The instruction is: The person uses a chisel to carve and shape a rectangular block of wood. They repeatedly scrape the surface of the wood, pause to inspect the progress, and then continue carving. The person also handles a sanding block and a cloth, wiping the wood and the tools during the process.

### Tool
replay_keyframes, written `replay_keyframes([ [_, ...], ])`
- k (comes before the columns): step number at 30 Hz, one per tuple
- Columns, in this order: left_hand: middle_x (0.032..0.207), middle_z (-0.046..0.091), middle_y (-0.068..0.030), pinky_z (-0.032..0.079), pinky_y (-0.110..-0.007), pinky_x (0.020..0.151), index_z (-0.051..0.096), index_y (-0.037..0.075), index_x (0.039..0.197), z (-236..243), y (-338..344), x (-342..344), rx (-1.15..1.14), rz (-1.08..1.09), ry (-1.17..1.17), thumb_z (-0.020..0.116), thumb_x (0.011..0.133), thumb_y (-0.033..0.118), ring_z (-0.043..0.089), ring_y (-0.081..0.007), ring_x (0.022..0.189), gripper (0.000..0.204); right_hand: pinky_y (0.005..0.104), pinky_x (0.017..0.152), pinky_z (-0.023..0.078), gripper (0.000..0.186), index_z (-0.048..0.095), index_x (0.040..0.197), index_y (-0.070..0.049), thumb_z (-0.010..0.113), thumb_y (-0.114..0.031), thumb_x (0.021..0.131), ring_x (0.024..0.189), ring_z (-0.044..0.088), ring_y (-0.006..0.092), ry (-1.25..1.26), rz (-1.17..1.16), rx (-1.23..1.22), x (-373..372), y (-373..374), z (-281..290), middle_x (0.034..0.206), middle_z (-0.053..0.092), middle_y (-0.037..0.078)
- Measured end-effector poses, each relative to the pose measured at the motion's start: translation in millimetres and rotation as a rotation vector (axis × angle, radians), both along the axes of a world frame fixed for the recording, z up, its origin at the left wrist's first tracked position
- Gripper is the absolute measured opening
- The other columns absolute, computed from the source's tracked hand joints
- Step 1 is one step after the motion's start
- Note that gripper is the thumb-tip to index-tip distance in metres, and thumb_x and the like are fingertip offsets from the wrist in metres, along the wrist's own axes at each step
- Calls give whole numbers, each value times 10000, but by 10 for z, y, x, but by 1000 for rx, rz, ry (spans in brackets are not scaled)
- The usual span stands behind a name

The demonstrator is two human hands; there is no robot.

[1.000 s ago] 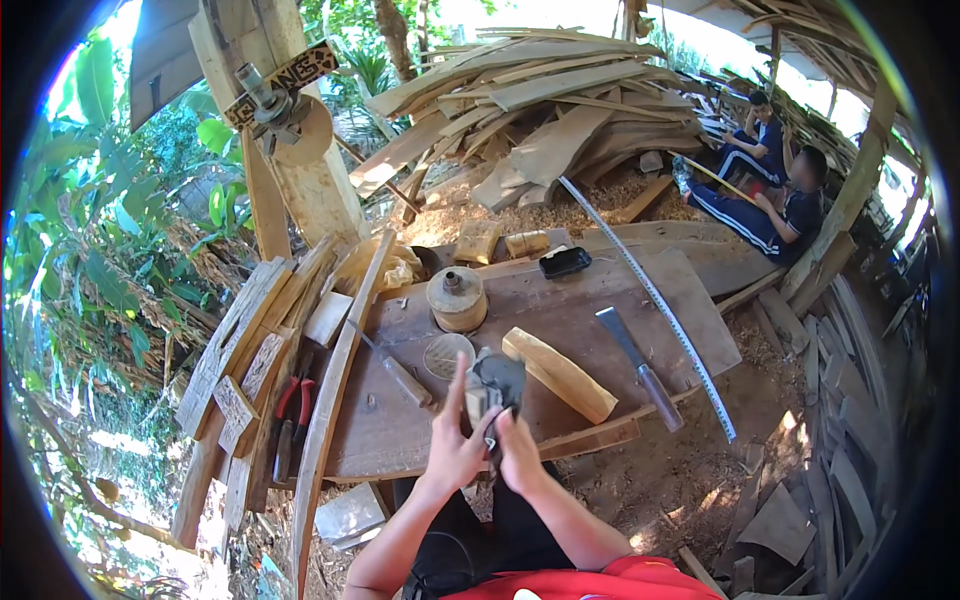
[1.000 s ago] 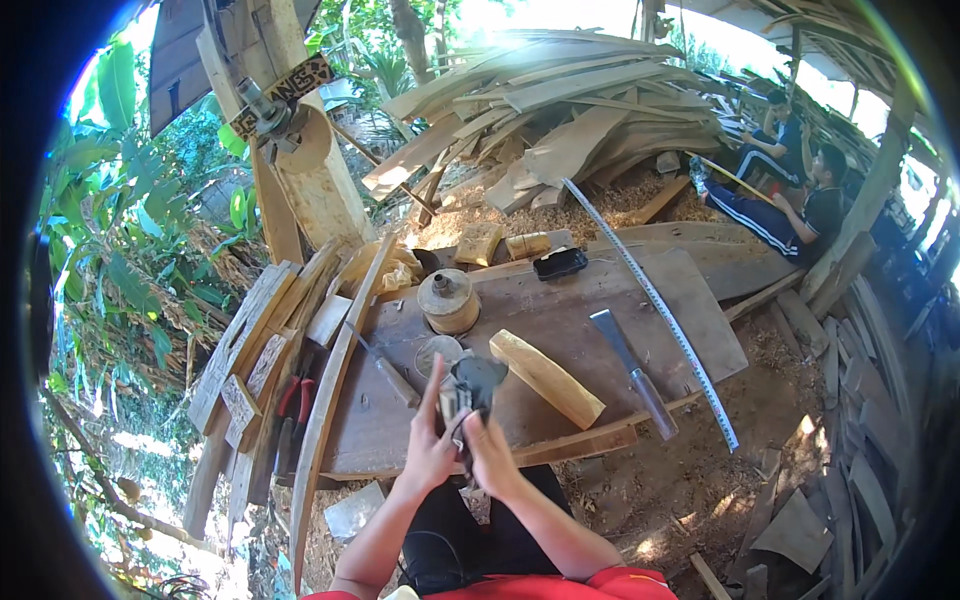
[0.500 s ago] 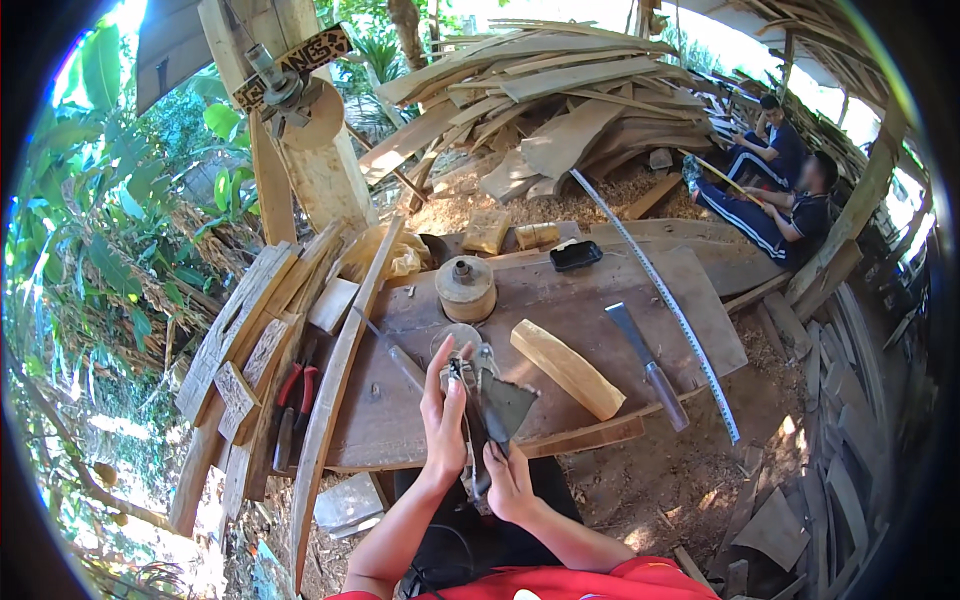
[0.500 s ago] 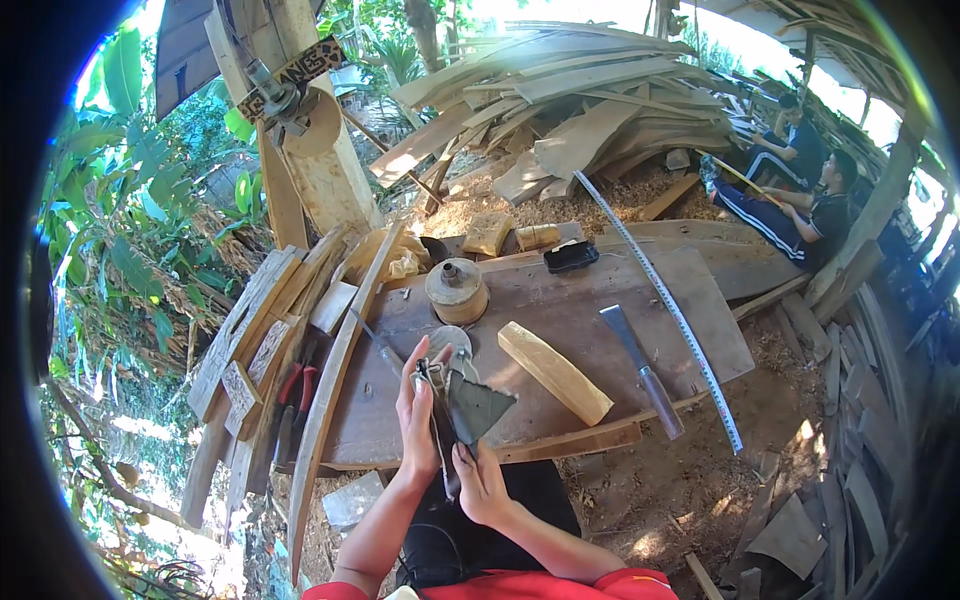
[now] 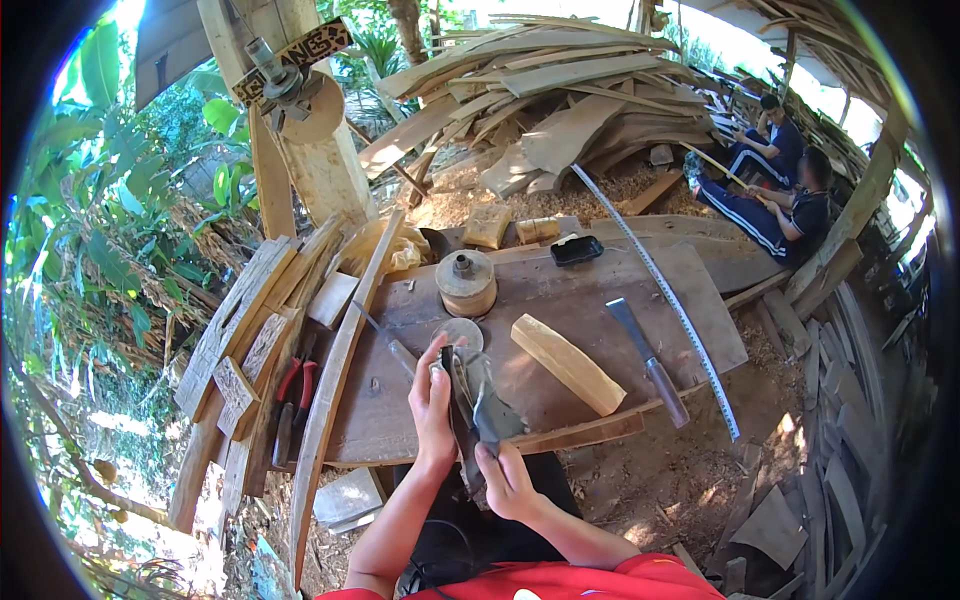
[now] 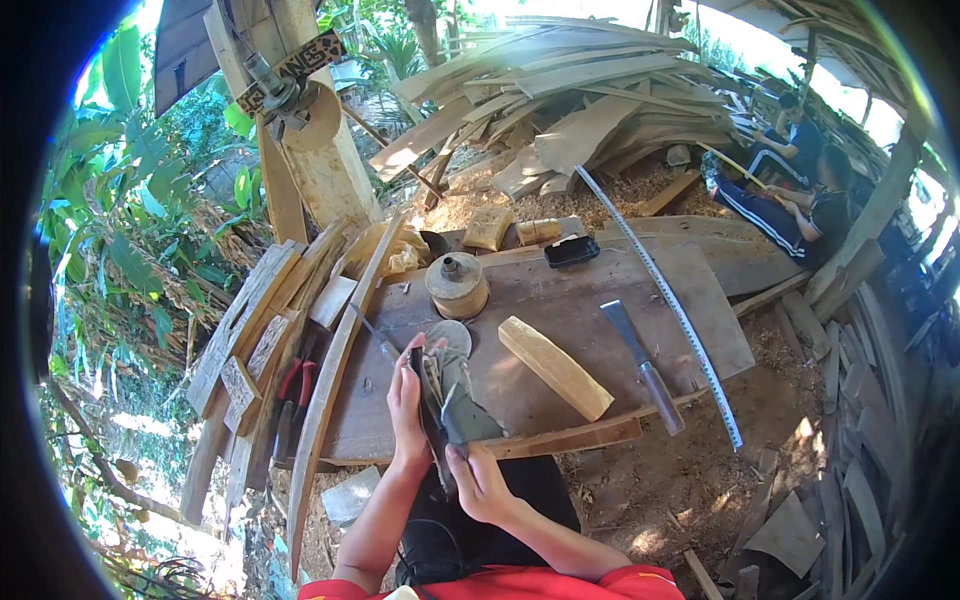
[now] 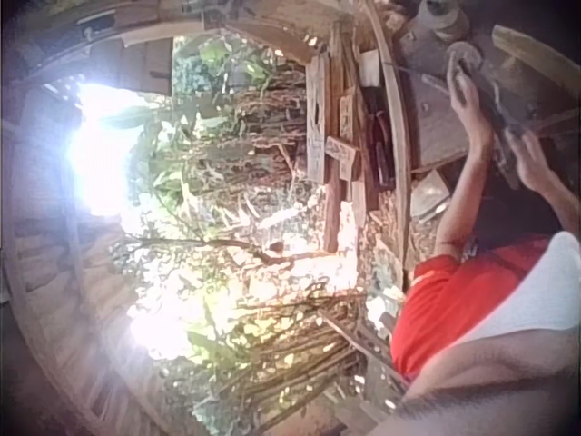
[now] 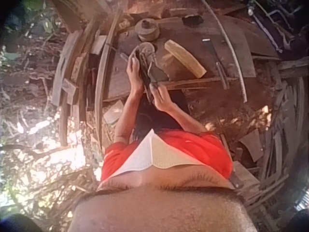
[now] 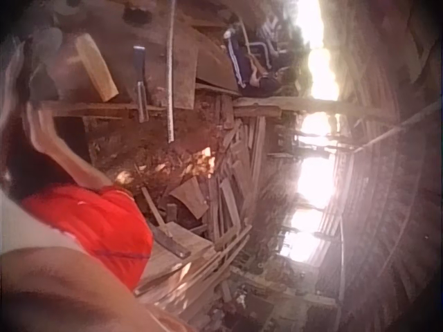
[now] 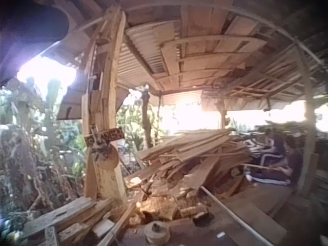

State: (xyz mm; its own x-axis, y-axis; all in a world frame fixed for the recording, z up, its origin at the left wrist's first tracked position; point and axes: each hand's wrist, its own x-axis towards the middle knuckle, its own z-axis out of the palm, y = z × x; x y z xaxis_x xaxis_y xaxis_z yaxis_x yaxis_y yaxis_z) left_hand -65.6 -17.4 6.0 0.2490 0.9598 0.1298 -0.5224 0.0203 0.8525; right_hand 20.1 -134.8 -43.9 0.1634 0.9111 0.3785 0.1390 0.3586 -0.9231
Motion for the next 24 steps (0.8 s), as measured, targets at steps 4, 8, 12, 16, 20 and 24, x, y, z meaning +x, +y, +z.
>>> replay_keyframes([
  [4, 1368, 647, -117, 487, -321, 1050, 484, 15, 1536, -123, -135, 6, 182, 14, 263, 641, 1030, 250, 621, -165, 1207, 579, 326, 714, 438, 318, 558, 1216, -35, 438, -326, 1165, 769, 495, 119, 254, 13, -32, 95, 235, 120, 901, 565, 2],
  [8, 1268, 665, -60, 465, -331, 1057, 257, 52, 1694, -230, -413, 77, 18, -139, 298, 605, 1065, 191, 609, -185, 1086, 732, 294, 780, 466, 404, 643, 1219, -14, 424, -350, 1174, 843, 548, 114, 542, 174, -209, 503, 520, 229, 931, 636, -8],
  [12, 1407, 616, -106, 451, -347, 1109, 232, 17, 1685, -541, -559, 30, 130, -331, 284, 560, 1114, 311, 604, -197, 1211, 721, 336, 777, 495, 418, 656, 1179, 20, 433, -334, 1171, 798, 594, 180, 157, -228, 0, 657, 773, 356, 882, 678, 81],
  [16, 1440, 601, -210, 498, -421, 1116, 342, 9, 1582, -356, -672, -17, -56, -576, 70, 533, 1116, 450, 660, -303, 1257, 669, 399, 880, 509, 424, 658, 1213, 51, 480, -329, 1155, 934, 682, 313, -140, -473, 44, 1122, 1056, 708, 1040, 724, 220],
  [20, 1347, 637, -219, 548, -441, 1036, 464, 102, 1446, -533, -492, -98, -217, -313, -55, 386, 1104, 629, 692, -337, 1191, 634, 536, 1087, 447, 520, 643, 1315, 78, 542, -387, 1104, 1277, 576, 469, -701, -608, -190, 1634, 1041, 778, 1351, 613, 321],
  [24, 1365, 638, -210, 528, -469, 1046, 462, 129, 1485, -627, -220, -332, -173, -185, -61, 294, 1092, 698, 682, -353, 1203, 712, 493, 1245, 323, 622, 572, 1449, 83, 606, -413, 1075, 1497, 416, 447, -655, -482, -163, 1343, 706, 750, 1596, 439, 318],
])
